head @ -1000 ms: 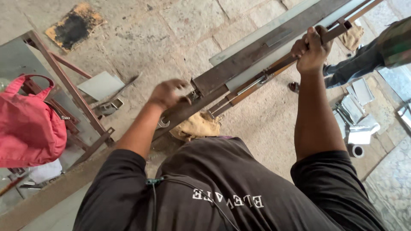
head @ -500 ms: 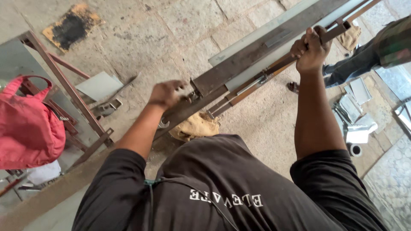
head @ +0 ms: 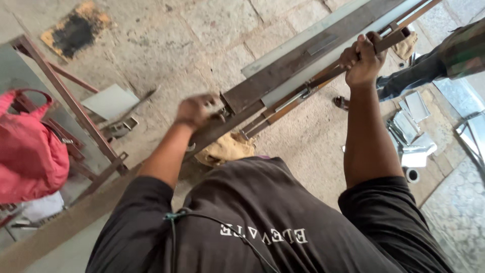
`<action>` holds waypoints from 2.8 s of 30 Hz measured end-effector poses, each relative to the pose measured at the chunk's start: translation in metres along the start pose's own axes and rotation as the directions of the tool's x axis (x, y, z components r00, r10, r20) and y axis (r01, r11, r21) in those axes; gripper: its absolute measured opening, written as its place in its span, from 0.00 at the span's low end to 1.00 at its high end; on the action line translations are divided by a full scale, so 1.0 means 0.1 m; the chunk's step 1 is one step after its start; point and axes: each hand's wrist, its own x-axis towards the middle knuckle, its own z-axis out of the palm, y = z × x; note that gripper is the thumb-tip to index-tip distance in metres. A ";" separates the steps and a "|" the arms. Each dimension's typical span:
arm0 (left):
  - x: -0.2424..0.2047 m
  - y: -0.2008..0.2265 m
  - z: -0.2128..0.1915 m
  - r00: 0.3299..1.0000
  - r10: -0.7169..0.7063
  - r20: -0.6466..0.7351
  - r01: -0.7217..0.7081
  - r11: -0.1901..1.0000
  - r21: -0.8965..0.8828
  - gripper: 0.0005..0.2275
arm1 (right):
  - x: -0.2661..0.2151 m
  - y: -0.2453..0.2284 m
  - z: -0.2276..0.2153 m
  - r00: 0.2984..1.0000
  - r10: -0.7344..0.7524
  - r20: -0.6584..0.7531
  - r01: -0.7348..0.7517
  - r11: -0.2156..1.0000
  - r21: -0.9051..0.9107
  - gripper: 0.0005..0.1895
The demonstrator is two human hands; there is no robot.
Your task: The person operates a manual metal bending machine to bend long aluminum profiles. They place the profiles into the machine, tighten the clamps using a wrench, and pull a lever to bend the metal. A coworker assists by holding the profiles and handing them over.
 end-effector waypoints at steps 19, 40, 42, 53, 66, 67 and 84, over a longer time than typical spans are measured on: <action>0.00 0.06 -0.28 0.984 -0.042 -0.171 0.057 0.995 0.086 0.26 | 0.10 0.15 0.00 0.997 -0.068 -0.020 0.068 0.998 0.018 0.16; -0.02 -0.18 -0.07 0.997 -0.044 -0.066 0.050 0.993 0.105 0.22 | 0.05 0.24 0.07 0.986 -0.165 -0.009 0.164 0.986 -0.020 0.15; 0.05 -0.23 -0.20 0.929 -0.201 -0.310 0.226 0.973 0.046 0.22 | 0.07 0.24 0.13 0.986 -0.165 -0.012 0.165 0.986 -0.015 0.16; -0.01 -0.15 -0.15 0.961 0.166 -0.219 -0.196 0.973 -0.123 0.29 | -0.05 0.05 0.22 0.997 -0.075 -0.014 0.075 0.997 0.035 0.16; 0.01 -0.28 0.03 0.982 0.103 -0.160 -0.077 0.984 0.163 0.20 | 0.21 0.84 -0.36 0.938 -0.291 0.190 0.295 0.955 0.006 0.11; 0.02 -0.26 0.01 0.955 0.062 -0.289 0.005 0.974 0.227 0.18 | 0.21 0.80 -0.38 0.981 -0.144 0.127 0.138 0.989 0.050 0.10; 0.01 0.04 -0.25 0.920 -0.236 -0.313 0.274 0.958 0.084 0.21 | 0.02 0.14 0.18 0.997 -0.062 0.037 0.060 0.996 0.062 0.17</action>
